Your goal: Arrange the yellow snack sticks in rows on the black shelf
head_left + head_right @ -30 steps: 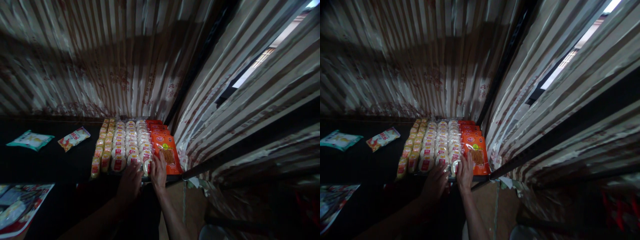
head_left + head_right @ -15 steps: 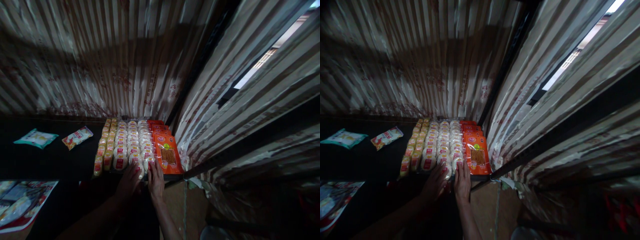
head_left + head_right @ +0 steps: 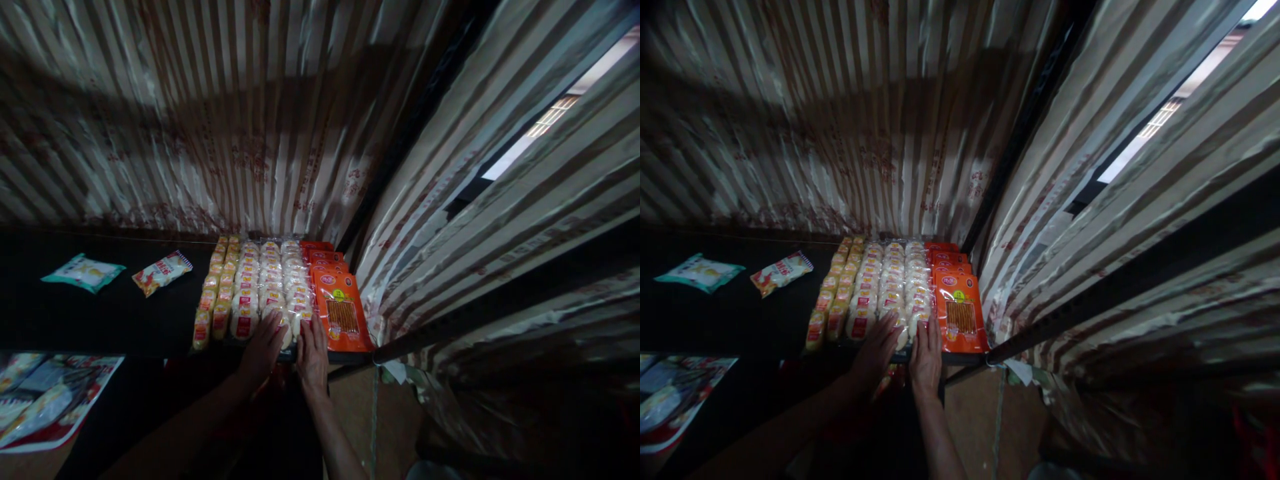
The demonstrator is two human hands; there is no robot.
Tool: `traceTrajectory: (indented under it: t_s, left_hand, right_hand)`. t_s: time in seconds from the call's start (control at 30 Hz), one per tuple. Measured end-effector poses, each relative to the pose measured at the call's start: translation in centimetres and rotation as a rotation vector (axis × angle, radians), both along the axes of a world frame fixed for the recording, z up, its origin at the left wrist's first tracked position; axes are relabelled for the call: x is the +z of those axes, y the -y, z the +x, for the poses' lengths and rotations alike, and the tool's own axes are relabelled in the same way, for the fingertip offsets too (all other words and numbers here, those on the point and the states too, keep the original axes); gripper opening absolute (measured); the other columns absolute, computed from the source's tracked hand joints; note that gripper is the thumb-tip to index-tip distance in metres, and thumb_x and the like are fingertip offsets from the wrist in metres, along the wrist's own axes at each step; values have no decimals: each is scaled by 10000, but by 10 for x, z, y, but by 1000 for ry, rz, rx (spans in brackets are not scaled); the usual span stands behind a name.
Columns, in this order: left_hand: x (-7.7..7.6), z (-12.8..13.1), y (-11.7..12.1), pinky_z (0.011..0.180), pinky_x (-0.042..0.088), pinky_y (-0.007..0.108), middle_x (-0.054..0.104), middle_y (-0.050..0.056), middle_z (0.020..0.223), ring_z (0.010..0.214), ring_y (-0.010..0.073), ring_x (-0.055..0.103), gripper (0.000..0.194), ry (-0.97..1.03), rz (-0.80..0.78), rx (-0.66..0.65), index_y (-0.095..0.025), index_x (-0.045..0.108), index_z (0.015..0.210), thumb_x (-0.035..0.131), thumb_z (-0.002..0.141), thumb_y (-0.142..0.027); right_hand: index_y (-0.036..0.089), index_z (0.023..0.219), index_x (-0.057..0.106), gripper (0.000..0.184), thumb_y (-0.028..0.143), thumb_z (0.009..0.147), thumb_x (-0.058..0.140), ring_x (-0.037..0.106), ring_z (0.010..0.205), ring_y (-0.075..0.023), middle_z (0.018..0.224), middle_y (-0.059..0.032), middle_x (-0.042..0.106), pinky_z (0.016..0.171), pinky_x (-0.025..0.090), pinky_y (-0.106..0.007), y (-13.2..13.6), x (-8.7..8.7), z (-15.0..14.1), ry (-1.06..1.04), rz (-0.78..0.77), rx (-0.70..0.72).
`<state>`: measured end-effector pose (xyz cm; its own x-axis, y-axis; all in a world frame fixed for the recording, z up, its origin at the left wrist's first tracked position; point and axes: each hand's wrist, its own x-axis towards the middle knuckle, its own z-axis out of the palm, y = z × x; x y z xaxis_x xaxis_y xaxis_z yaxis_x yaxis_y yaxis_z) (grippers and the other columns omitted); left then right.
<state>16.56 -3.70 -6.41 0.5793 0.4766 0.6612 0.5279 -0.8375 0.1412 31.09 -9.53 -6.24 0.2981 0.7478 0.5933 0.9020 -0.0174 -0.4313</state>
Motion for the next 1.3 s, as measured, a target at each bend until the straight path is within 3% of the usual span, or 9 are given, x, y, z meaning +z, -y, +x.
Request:
traceTrajectory:
  t_s: [0.53, 0.73, 0.97, 1.13, 1.3]
  left_hand:
    - [4, 2, 0, 1043, 403, 477, 454, 166, 1382, 1393, 242, 213, 368, -16, -72, -46, -97, 478, 1262, 387, 910, -153]
    - [7, 2, 0, 1038, 407, 484, 467, 149, 1376, 1386, 229, 239, 351, -5, -102, -45, -121, 496, 1250, 393, 920, -182]
    - [11, 1, 1, 1048, 398, 484, 479, 137, 1370, 1383, 221, 246, 373, 7, -82, -58, -119, 465, 1282, 382, 926, -193]
    - [10, -11, 6, 1072, 347, 506, 434, 158, 1401, 1398, 230, 202, 427, -10, -117, -19, -98, 418, 1328, 324, 923, -195]
    - [3, -38, 14, 1081, 316, 515, 363, 207, 1432, 1408, 288, 134, 479, -58, -76, 105, -33, 390, 1333, 373, 865, -137]
  right_hand:
    - [184, 1419, 309, 488, 216, 936, 365, 172, 1401, -266, 1500, -135, 263, 1042, 353, -551, -1, -7, -2, 64, 33, 55]
    - [235, 1414, 322, 486, 220, 932, 376, 150, 1404, -277, 1501, -99, 273, 1042, 333, -568, 1, -6, -5, 124, -11, 67]
    - [206, 1429, 289, 502, 219, 933, 366, 174, 1400, -273, 1494, -126, 280, 1048, 317, -566, 0, -2, -12, 143, 11, 72]
    - [220, 1409, 337, 479, 208, 931, 371, 178, 1399, -269, 1483, -115, 309, 1055, 311, -545, -1, 0, -26, 166, -16, 131]
    - [244, 1405, 343, 492, 175, 919, 391, 162, 1402, -273, 1503, -100, 264, 1045, 335, -533, -4, 1, -38, 171, -15, 192]
